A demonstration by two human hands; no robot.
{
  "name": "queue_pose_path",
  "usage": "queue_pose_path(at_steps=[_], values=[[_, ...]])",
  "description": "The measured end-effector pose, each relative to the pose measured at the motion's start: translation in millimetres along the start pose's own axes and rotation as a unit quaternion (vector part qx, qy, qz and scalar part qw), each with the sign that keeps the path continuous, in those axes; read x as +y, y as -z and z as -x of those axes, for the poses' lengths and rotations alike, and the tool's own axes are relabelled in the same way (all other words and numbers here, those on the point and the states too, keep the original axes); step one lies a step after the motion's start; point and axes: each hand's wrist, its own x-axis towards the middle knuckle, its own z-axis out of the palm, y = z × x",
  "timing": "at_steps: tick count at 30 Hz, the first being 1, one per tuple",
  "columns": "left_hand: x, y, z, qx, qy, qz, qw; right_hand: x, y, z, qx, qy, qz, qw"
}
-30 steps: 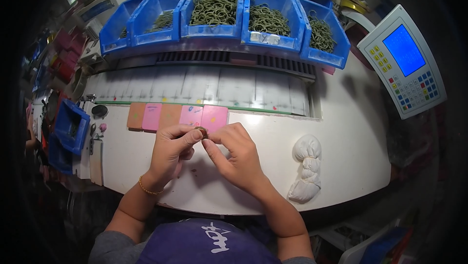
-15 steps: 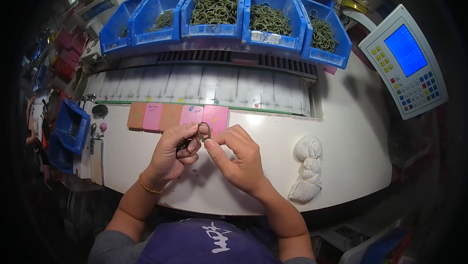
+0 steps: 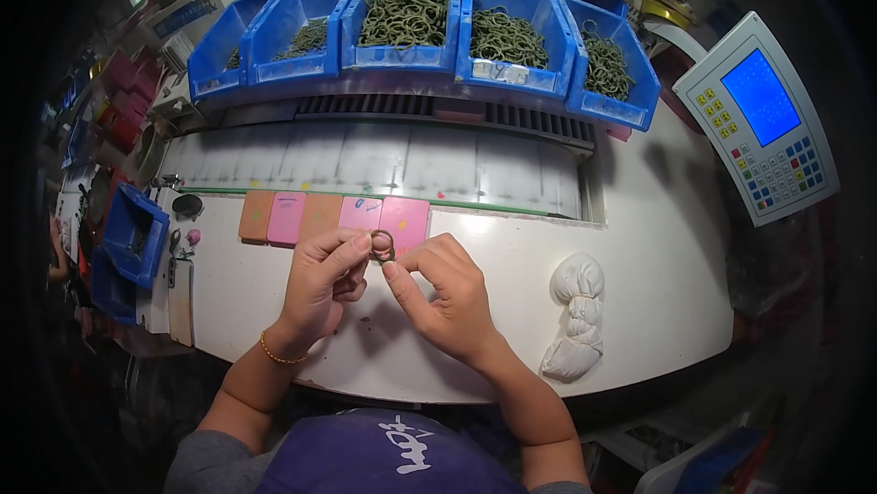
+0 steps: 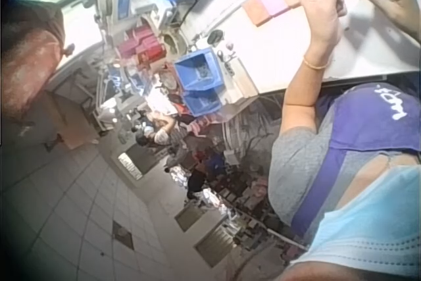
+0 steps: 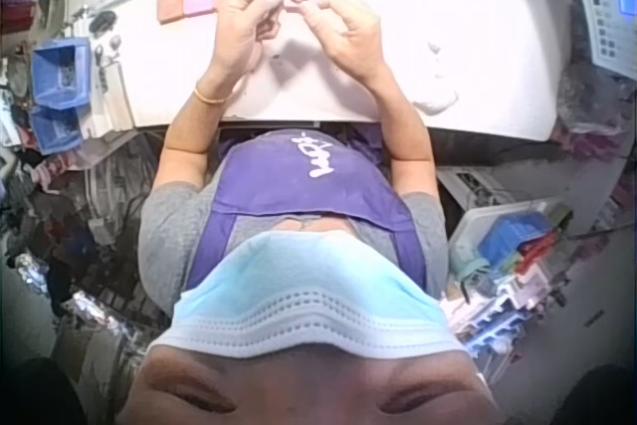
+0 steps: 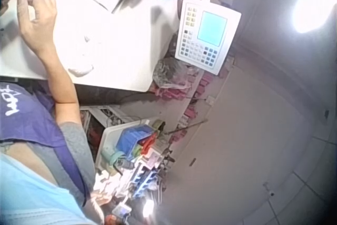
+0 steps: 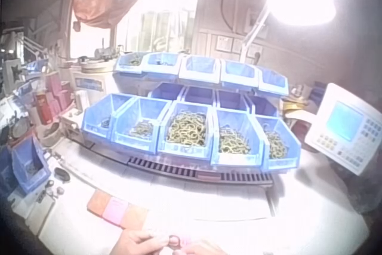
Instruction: Assembling green wicks into metal rings and placing them into molds.
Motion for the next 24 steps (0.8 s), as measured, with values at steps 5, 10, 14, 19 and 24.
queue_pose_path(at_steps=[5, 10, 14, 19, 24], values=[[-2, 2, -1, -0.008, -0.021, -0.009, 1.000, 1, 0, 0, -0.002, 0.000, 0.005, 1.000], [-1, 0, 1, 0.001, -0.042, -0.035, 0.998, 2, 1, 0, 0.000, 0.019, 0.047, 0.999], [1, -6, 4, 0.038, -0.113, -0.156, 0.980, 0, 4, -6, 0.047, 0.041, 0.083, 0.995], [-5, -8, 1, 0.049, -0.286, -0.327, 0.899, 2, 6, -5, 0.095, 0.090, 0.143, 0.981], [-5, -8, 2, 0.035, -0.318, -0.426, 0.846, 2, 6, -6, 0.101, 0.122, 0.172, 0.972]])
